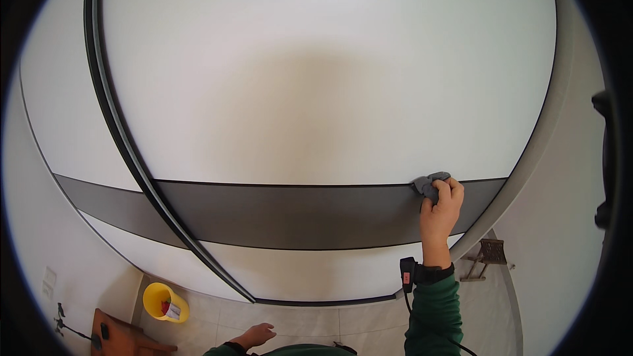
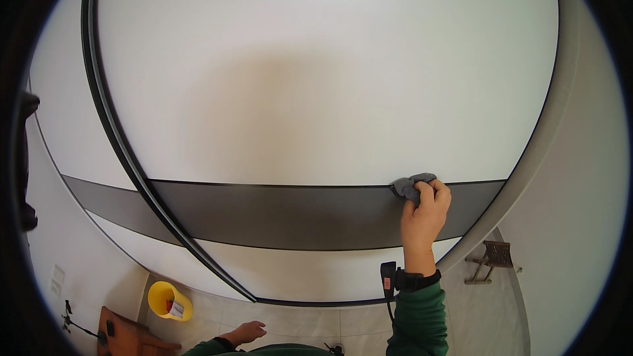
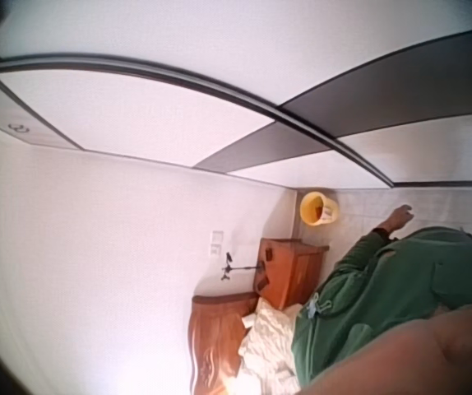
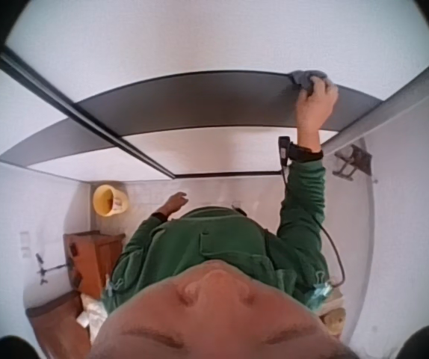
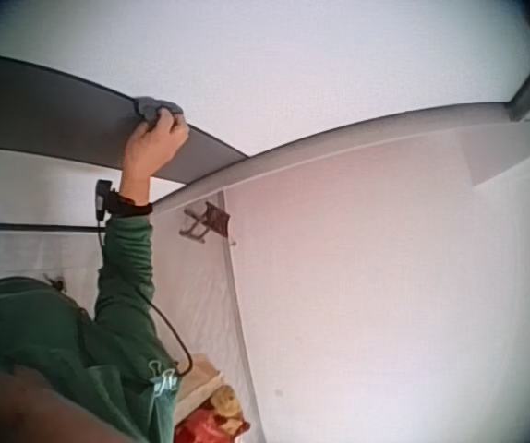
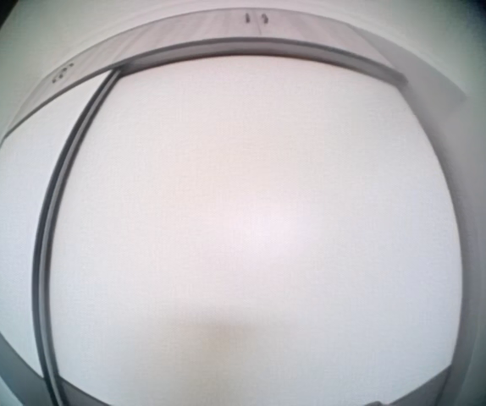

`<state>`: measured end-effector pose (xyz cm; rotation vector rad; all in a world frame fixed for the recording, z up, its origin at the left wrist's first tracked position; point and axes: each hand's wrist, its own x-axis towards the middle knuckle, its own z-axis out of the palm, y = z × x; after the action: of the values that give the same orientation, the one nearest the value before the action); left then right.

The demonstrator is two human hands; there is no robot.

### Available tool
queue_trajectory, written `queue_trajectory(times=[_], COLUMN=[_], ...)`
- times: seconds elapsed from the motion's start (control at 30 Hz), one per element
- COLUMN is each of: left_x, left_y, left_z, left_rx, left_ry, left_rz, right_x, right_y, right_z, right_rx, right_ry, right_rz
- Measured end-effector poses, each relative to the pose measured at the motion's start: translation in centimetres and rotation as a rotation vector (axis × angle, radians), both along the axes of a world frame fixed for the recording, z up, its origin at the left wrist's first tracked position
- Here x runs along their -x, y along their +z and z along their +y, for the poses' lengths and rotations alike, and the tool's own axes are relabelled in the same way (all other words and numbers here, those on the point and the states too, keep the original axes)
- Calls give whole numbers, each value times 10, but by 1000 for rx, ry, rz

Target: The person wipes the exterior surface of a white and gray sliding closet door with a gray cloth. They move the cloth in repeated horizontal and vertical strokes across the door panels, covering the upper, middle, and lower sections.

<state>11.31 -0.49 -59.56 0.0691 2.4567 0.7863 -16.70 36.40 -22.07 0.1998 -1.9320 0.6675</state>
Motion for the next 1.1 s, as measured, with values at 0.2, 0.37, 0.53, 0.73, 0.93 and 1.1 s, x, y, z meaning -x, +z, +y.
queue_trajectory(times=[0.2,0.37,0.53,0.73,0.93,1.1], left_x=[-2,11,18,22,23,25], left_y=[-8,-19,-30,-24,-13,-29], left_z=[-11,-10,-4,1,26,21], left_rx=[186,214,100,239,-103,78], left_ry=[-386,-467,-323,-580,149,-380], left_rz=[216,259,251,379,-74,309], right_x=[0,-9,-29,-14,16,18], right_y=[-89,-175,-193,-58,-6,-68], right_z=[0,8,21,54,46,47], right_rx=[-24,-76,42,134,41,17], right_ry=[-101,-88,-34,27,-19,-109], right_rz=[-130,-377,-555,-70,30,-83])
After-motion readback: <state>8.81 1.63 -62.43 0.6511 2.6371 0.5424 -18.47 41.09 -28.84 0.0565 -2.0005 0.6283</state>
